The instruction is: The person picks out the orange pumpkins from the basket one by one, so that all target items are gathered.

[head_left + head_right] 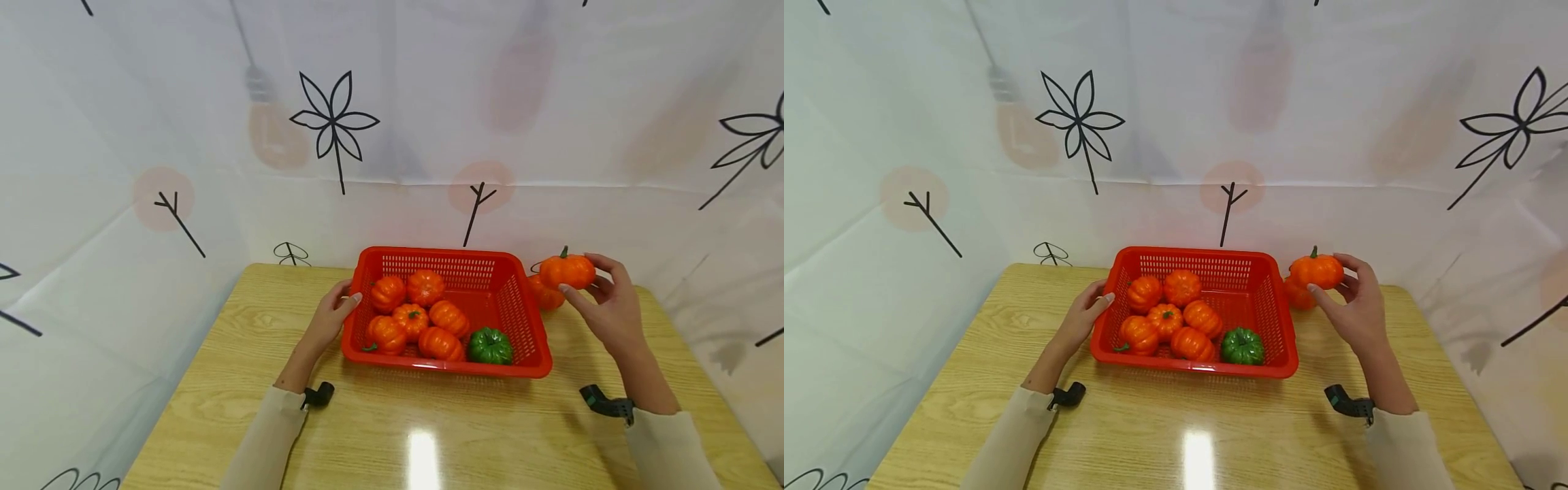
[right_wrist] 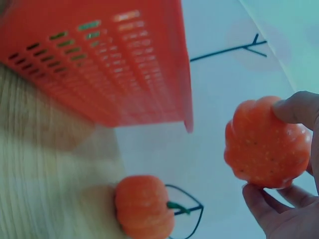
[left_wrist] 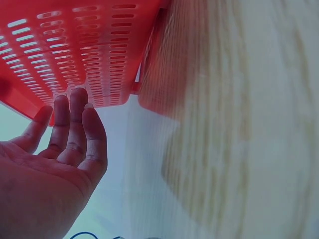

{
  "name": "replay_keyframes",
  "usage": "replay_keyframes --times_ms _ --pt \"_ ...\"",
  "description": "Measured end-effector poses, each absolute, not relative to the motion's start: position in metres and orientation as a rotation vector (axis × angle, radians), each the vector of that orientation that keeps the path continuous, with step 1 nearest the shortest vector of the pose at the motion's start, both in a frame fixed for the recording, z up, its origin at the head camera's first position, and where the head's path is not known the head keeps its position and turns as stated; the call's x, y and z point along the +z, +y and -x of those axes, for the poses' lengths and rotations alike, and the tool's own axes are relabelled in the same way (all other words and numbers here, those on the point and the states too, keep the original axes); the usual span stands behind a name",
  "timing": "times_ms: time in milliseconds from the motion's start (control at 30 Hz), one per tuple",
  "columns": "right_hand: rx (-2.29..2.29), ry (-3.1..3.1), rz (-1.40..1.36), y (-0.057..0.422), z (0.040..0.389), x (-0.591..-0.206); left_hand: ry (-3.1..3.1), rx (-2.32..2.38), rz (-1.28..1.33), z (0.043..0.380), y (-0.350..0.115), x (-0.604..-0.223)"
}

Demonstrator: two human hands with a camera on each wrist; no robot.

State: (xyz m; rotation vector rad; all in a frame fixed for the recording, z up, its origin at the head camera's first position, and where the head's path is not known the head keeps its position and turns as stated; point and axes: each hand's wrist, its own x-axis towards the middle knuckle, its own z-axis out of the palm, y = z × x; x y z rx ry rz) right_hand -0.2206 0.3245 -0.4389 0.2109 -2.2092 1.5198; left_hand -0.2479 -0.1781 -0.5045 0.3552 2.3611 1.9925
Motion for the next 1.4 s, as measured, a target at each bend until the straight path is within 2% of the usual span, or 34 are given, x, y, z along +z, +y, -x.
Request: replay_keyframes --times_ms 633,1400 --pt "1.413 -2.287 0.072 0.366 0.235 -0.47 2.334 2.001 -0.367 0.248 -0.179 -0.502" --pt "1.215 -2.452 0.337 0.391 0.258 -0.506 2.332 2.014 -0.375 0.247 -0.179 -0.505"
